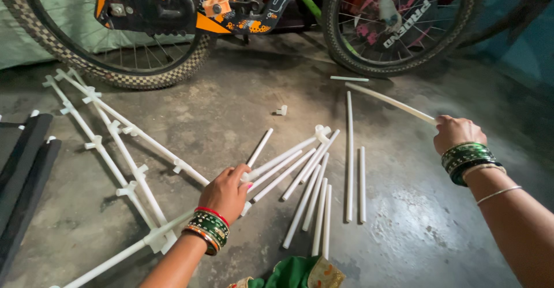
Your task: The person assembles white plastic rods and T-shaped connectors by hand, inserting connectors into rod ends to form longer linear assemblies. They repeatedly pick up rods and connectors from the floor, join them, and place completed sections aside.
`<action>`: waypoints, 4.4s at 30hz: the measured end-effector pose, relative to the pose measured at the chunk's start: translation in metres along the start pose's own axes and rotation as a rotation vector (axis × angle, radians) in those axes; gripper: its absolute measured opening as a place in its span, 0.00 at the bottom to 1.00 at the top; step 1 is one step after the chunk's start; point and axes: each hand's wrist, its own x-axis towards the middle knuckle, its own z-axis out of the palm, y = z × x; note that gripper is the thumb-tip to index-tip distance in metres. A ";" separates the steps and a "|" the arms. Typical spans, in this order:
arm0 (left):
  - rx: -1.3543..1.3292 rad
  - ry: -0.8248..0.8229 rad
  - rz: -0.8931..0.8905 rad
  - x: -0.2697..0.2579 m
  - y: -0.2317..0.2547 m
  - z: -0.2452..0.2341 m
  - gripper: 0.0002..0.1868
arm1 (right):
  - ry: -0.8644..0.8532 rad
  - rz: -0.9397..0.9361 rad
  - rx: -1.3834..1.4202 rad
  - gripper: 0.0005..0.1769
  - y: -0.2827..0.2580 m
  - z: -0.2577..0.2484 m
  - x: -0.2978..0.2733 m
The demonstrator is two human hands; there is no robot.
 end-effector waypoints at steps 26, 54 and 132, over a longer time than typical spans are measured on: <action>0.079 0.022 -0.137 0.005 -0.038 0.030 0.25 | -0.042 -0.063 -0.073 0.19 -0.062 0.051 0.057; 0.109 -0.022 -0.044 -0.002 0.001 0.008 0.21 | -0.061 -0.032 -0.089 0.30 0.006 -0.021 -0.048; -0.069 -0.033 0.034 0.145 -0.010 0.117 0.19 | -0.147 -0.413 0.342 0.33 -0.161 0.322 0.165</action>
